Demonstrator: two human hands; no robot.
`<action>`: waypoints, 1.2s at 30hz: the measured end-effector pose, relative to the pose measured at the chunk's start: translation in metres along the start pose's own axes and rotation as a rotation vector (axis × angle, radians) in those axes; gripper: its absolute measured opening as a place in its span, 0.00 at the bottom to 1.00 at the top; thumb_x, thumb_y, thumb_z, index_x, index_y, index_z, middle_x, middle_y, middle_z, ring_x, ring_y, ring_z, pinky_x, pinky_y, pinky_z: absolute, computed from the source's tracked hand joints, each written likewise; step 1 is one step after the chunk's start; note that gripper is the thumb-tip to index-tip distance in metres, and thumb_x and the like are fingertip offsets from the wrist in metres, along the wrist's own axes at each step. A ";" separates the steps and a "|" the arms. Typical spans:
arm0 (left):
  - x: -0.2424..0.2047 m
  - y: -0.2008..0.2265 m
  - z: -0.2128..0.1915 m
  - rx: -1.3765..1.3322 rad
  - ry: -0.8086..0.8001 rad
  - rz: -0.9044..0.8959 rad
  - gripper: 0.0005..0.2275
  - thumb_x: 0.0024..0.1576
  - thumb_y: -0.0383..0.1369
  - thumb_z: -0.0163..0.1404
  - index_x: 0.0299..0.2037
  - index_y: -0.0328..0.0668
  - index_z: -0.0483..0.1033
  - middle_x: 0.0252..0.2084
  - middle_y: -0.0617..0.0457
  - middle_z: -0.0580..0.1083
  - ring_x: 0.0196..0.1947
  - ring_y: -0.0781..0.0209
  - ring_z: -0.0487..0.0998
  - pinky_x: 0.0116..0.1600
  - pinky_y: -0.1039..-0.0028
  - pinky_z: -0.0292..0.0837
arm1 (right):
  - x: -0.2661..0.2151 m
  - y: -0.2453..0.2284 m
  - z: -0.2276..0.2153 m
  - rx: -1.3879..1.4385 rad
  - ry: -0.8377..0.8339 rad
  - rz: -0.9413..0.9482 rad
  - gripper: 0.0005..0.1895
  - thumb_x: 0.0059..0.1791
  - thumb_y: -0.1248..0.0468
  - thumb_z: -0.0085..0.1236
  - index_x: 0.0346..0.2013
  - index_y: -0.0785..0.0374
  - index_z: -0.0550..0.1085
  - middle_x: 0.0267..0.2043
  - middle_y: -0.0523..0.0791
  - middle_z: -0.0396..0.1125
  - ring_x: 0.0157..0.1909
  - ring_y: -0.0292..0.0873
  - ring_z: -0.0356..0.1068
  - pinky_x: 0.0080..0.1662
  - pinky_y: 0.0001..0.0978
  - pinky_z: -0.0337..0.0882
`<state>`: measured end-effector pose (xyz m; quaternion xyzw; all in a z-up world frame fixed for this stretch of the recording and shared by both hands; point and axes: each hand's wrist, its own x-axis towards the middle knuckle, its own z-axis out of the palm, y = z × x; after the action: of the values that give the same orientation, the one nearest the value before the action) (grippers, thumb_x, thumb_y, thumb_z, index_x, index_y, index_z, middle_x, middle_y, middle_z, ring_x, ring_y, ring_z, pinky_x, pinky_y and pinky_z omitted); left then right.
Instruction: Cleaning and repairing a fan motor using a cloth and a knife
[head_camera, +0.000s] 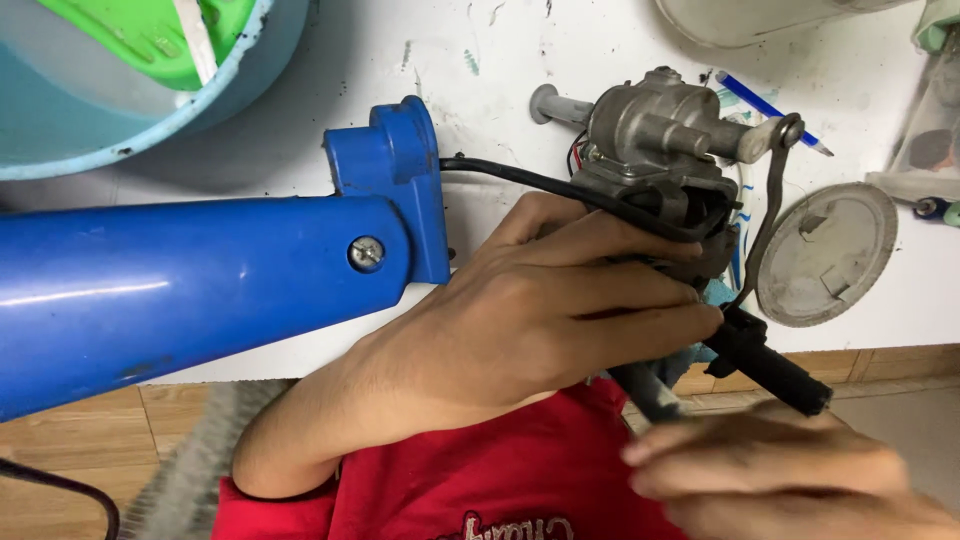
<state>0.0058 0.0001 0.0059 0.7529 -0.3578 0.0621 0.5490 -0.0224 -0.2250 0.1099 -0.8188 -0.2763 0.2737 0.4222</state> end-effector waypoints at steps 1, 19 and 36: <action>0.000 0.000 0.000 0.001 0.004 -0.003 0.07 0.70 0.27 0.52 0.56 0.41 0.76 0.54 0.54 0.80 0.63 0.52 0.74 0.58 0.62 0.57 | 0.002 -0.003 0.002 0.005 -0.015 0.040 0.20 0.49 0.53 0.49 0.19 0.58 0.79 0.35 0.41 0.85 0.42 0.38 0.94 0.47 0.26 0.95; 0.003 0.003 0.000 -0.004 -0.029 -0.011 0.08 0.69 0.24 0.54 0.57 0.40 0.76 0.55 0.51 0.80 0.62 0.49 0.74 0.58 0.60 0.58 | -0.071 0.067 -0.045 0.135 -0.129 -0.080 0.04 0.42 0.56 0.67 0.28 0.49 0.83 0.39 0.36 0.86 0.44 0.29 0.92 0.49 0.23 0.97; 0.013 0.009 -0.005 -0.004 -0.048 -0.028 0.09 0.69 0.27 0.48 0.55 0.38 0.78 0.53 0.50 0.79 0.61 0.49 0.75 0.58 0.62 0.57 | -0.047 0.083 -0.023 0.332 0.041 -0.156 0.23 0.59 0.49 0.45 0.27 0.54 0.79 0.33 0.44 0.86 0.39 0.37 0.94 0.48 0.29 0.96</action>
<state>0.0112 -0.0027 0.0209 0.7579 -0.3604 0.0355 0.5426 -0.0218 -0.3102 0.0617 -0.7194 -0.2815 0.2653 0.5769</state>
